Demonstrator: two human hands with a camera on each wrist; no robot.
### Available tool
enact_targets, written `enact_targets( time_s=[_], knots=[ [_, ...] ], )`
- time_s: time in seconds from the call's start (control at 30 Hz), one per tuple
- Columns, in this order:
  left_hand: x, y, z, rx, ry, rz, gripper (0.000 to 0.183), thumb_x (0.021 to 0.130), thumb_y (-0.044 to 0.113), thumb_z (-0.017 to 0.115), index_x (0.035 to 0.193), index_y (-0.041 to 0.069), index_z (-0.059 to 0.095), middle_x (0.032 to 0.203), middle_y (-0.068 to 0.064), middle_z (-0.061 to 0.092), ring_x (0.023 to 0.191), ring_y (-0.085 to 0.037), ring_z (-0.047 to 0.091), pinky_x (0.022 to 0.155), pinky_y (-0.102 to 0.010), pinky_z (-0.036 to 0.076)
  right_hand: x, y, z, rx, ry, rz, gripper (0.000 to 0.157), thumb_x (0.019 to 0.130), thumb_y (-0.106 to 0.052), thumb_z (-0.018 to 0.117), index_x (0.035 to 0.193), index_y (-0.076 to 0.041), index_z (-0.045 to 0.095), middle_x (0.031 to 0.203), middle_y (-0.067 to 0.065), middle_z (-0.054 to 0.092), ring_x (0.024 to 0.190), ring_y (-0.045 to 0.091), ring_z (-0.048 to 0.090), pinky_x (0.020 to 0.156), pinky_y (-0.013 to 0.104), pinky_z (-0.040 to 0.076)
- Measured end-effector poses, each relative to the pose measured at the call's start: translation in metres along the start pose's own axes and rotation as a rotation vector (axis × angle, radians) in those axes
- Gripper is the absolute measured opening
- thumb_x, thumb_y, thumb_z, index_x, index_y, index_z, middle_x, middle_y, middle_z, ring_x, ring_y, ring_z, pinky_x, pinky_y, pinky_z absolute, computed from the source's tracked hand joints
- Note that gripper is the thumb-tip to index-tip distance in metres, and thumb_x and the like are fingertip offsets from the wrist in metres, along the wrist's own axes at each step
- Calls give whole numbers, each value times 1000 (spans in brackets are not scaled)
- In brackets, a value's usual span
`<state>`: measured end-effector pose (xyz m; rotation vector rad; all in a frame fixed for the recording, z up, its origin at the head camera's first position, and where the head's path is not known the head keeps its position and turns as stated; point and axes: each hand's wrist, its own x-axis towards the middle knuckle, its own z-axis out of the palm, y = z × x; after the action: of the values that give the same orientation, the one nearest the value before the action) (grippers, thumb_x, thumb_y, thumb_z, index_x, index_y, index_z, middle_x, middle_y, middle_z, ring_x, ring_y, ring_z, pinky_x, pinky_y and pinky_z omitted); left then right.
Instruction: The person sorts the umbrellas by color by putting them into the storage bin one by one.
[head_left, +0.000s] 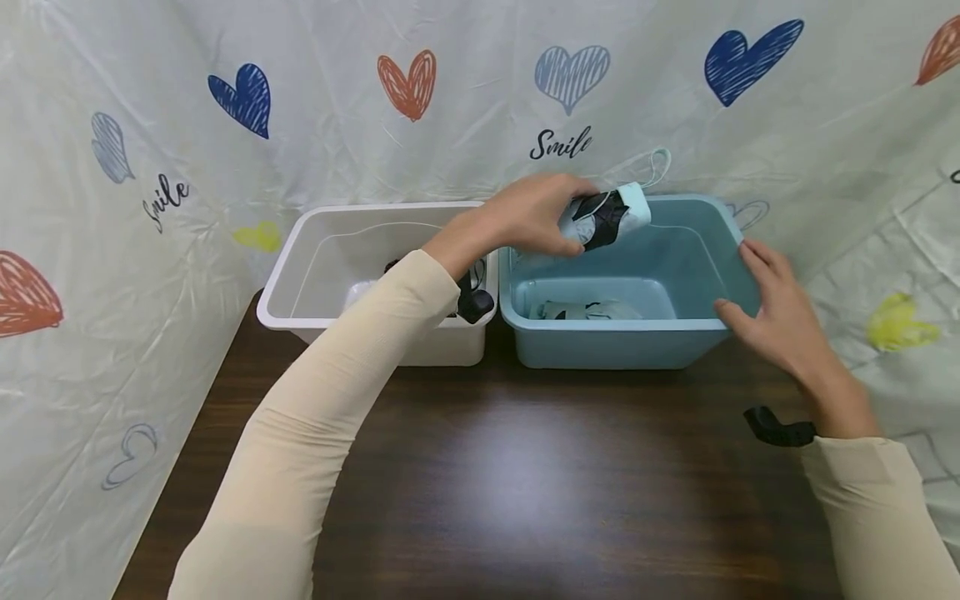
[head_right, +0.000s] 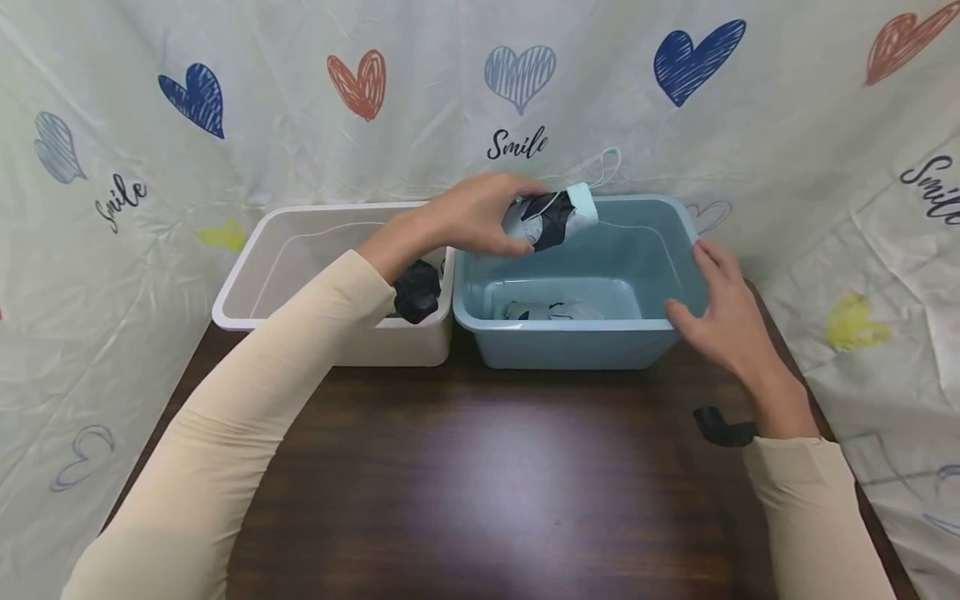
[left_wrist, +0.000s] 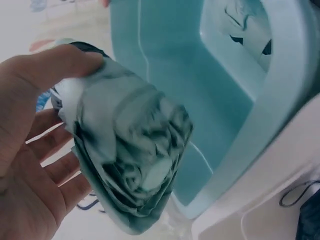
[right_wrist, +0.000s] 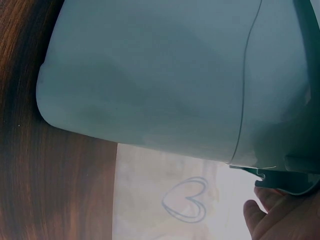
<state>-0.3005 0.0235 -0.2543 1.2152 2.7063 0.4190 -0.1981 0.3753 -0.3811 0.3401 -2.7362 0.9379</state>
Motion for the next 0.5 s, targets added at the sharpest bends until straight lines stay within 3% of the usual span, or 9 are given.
enact_targets(
  time_s=[0.1, 0.2, 0.33, 0.5],
  knots=[
    [3, 1, 3, 11, -18, 7, 77, 93, 29, 75, 161, 13, 43, 156, -4, 57, 135, -17, 58, 112, -29, 46, -1, -1, 0, -3, 4, -2, 83, 95, -21, 59, 165, 5, 25, 172, 29, 23, 154, 57, 27, 123, 76, 23],
    [2, 0, 7, 15, -57, -16, 88, 97, 35, 74, 168, 13, 27, 172, -4, 37, 158, -19, 39, 129, -31, 33, -1, -1, -1, 2, -5, -5, 83, 95, -23, 59, 166, 4, 25, 172, 28, 23, 154, 57, 26, 122, 77, 22],
    [-11, 0, 6, -6, -71, -77, 90, 101, 46, 68, 171, 20, 19, 178, -2, 22, 165, -21, 24, 134, -38, 27, -1, -1, -1, 7, -18, 2, 84, 96, -25, 60, 166, 3, 24, 173, 27, 22, 155, 57, 25, 122, 77, 23],
    [-37, -4, -1, -31, 15, -104, 80, 102, 49, 64, 168, 22, 30, 175, -1, 31, 163, -20, 30, 132, -41, 30, 0, -1, -2, -3, -20, 41, 84, 96, -26, 59, 167, 1, 22, 174, 26, 20, 155, 57, 25, 122, 78, 22]
  ],
)
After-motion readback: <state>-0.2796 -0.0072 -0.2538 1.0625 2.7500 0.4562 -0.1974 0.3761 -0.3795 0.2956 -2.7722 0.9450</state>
